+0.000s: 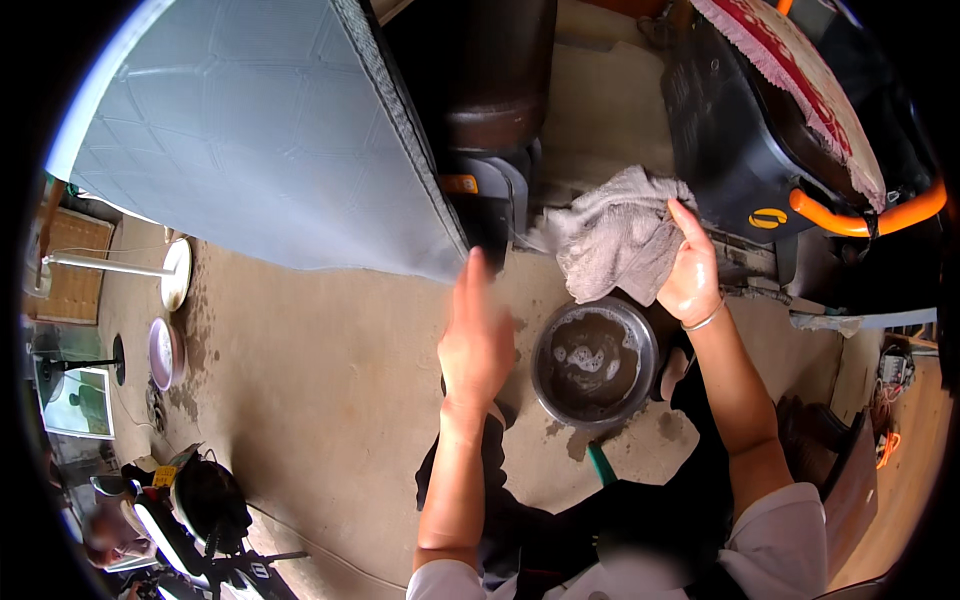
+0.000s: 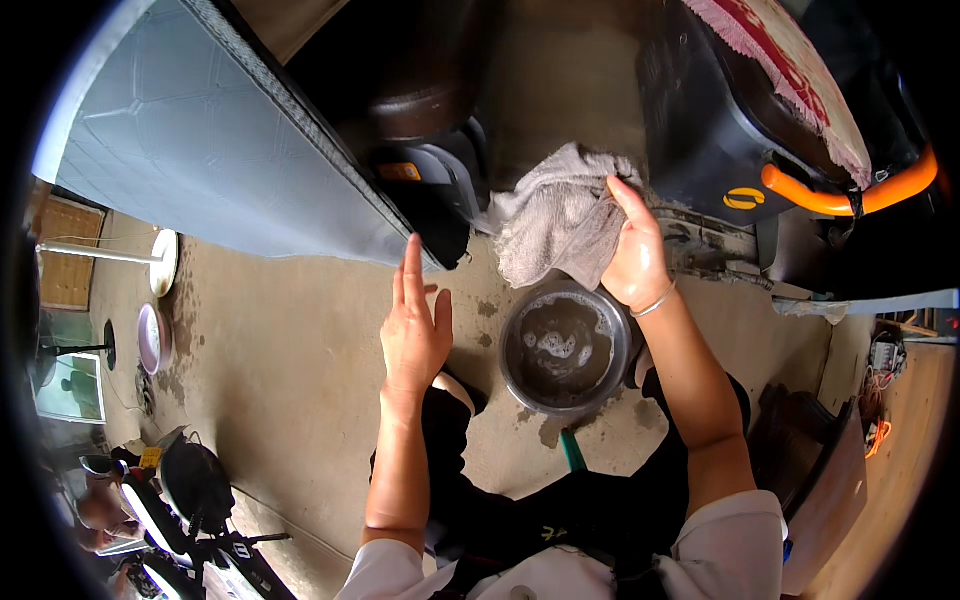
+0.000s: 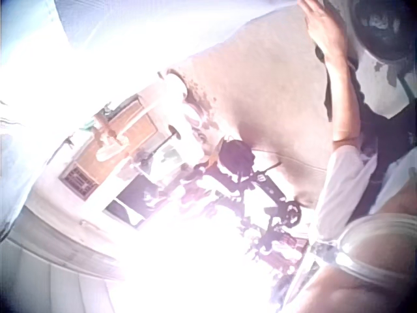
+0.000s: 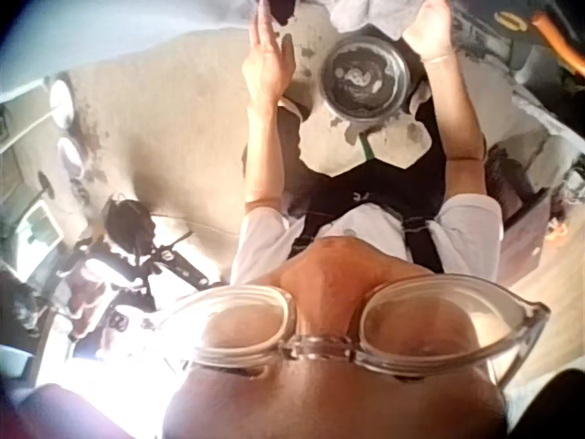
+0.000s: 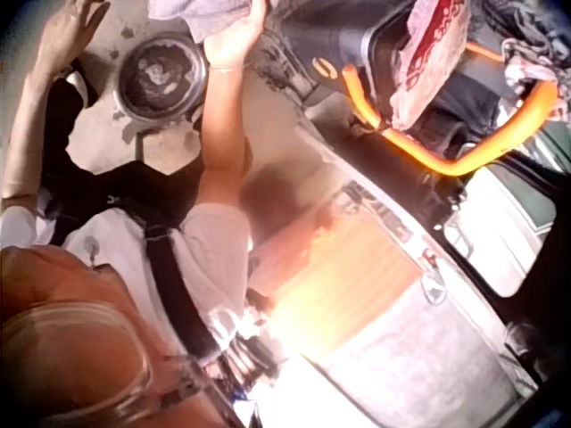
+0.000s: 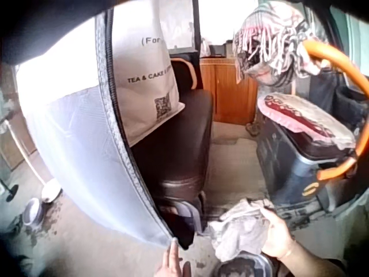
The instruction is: The person wipes the interior and exterior surfaces of a motorized rickshaw using a cloth and a basin of water.
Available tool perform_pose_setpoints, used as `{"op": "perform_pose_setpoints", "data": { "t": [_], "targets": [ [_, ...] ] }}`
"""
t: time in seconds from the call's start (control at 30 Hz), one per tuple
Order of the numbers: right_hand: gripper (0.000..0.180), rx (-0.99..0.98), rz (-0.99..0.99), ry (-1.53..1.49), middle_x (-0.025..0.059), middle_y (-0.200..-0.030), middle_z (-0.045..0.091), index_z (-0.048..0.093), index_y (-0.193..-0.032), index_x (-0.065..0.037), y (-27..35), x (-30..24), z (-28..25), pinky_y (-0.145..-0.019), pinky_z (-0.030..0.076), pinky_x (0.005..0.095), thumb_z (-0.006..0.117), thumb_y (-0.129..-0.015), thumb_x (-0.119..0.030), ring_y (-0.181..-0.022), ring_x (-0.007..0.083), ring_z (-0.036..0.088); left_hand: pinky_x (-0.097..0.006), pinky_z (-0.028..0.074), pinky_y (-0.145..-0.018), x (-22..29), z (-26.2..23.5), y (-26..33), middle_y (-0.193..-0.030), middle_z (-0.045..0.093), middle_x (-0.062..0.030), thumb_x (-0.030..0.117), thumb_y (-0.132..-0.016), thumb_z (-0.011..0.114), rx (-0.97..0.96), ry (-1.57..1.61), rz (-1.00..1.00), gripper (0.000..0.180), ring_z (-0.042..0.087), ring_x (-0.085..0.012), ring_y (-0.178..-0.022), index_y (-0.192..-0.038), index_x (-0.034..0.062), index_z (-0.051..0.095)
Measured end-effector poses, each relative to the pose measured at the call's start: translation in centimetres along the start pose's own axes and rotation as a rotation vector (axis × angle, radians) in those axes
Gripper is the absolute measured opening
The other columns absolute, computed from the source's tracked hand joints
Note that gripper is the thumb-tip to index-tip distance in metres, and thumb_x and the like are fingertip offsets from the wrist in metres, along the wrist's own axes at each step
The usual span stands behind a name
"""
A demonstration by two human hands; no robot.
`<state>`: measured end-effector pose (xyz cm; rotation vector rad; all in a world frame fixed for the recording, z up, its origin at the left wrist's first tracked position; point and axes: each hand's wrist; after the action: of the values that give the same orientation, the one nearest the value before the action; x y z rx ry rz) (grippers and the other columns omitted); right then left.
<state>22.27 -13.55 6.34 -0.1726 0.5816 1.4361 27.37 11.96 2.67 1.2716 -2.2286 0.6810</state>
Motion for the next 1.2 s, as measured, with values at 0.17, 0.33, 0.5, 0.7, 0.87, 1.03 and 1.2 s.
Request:
{"op": "perform_pose_setpoints", "data": {
  "t": [0.17, 0.33, 0.5, 0.7, 0.87, 1.03, 1.2],
  "targets": [
    [0.041, 0.189, -0.223, 0.341, 0.0096, -0.129, 0.054, 0.054, -0.124, -0.001, 1.0, 1.2, -2.5, -0.104, 0.036, 0.0349, 0.048, -0.095, -0.029, -0.120, 0.0192, 0.050, -0.036, 0.054, -0.072, -0.1, 0.2, -0.9, -0.152, 0.023, -0.0100, 0.004, -0.084, 0.051, -0.173, -0.323, 0.021, 0.069, 0.064, -0.0286, -0.093, -0.146, 0.0114, 0.023],
    [0.043, -0.010, -0.620, 1.197, 0.0147, -0.138, 0.040, 0.050, -0.128, 0.002, -1.1, 3.4, -0.8, -0.111, 0.026, 0.0390, 0.052, -0.094, -0.024, -0.130, 0.0254, 0.037, -0.035, 0.053, -0.076, -2.5, -0.9, -0.5, -0.152, 0.022, -0.0103, 0.007, -0.082, 0.056, -0.110, -0.527, -0.182, 0.078, 0.062, -0.0312, -0.097, -0.147, 0.0052, 0.014],
    [0.043, -0.308, -1.058, 2.196, 0.0030, -0.146, 0.034, 0.059, -0.124, -0.013, -6.8, 6.6, 0.9, -0.114, 0.020, 0.0460, 0.062, -0.083, -0.024, -0.136, 0.0233, 0.030, -0.036, 0.053, -0.076, -2.3, -0.9, -0.4, -0.151, 0.024, -0.0112, 0.009, -0.082, 0.059, -0.109, -0.462, -0.154, 0.080, 0.061, -0.0334, -0.100, -0.147, 0.0046, 0.013],
    [0.030, 0.050, -1.733, 2.373, -0.0075, -0.136, 0.048, 0.066, -0.110, -0.020, -15.5, 14.1, 1.5, -0.116, 0.015, 0.0477, 0.053, -0.085, -0.030, -0.137, 0.0117, 0.028, -0.038, 0.054, -0.071, -1.9, -0.3, -0.6, -0.150, 0.022, -0.0179, 0.014, -0.083, 0.059, -0.132, -0.358, -0.193, 0.078, 0.064, -0.0357, -0.091, -0.146, 0.0024, 0.015],
    [0.036, -0.451, -1.401, 2.229, 0.0057, -0.131, 0.054, 0.060, -0.118, -0.002, -20.9, 18.7, -2.8, -0.114, 0.025, 0.0303, 0.045, -0.087, -0.012, -0.129, 0.0152, 0.041, -0.037, 0.055, -0.071, -1.1, 1.0, -0.7, -0.150, 0.020, -0.0194, 0.015, -0.084, 0.058, -0.133, -0.377, -0.168, 0.076, 0.063, -0.0369, -0.092, -0.146, 0.0024, 0.015],
    [0.044, -0.685, -0.570, 1.542, 0.0093, -0.135, 0.049, 0.039, -0.137, -0.002, -23.0, 21.5, -0.3, -0.109, 0.033, 0.0258, 0.045, -0.093, -0.001, -0.127, 0.0163, 0.043, -0.037, 0.056, -0.069, -0.8, 0.3, -0.6, -0.150, 0.018, -0.0226, 0.017, -0.086, 0.057, -0.211, -0.410, -0.201, 0.072, 0.065, -0.0349, -0.089, -0.145, 0.0023, 0.018],
    [0.042, -0.485, -0.244, 1.243, 0.0116, -0.136, 0.048, 0.042, -0.136, -0.002, -21.3, 20.7, -1.4, -0.106, 0.036, 0.0262, 0.042, -0.093, 0.001, -0.126, 0.0180, 0.045, -0.036, 0.056, -0.068, -0.5, 0.9, -0.8, -0.150, 0.019, -0.0220, 0.017, -0.086, 0.057, -0.225, -0.419, -0.191, 0.071, 0.066, -0.0329, -0.086, -0.145, 0.0021, 0.019]
  ]
}}
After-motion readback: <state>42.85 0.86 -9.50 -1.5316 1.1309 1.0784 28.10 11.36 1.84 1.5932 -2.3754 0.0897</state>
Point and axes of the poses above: each hand's wrist, its own y-axis away from the middle knuckle, its own z-axis out of the palm, x = y × z
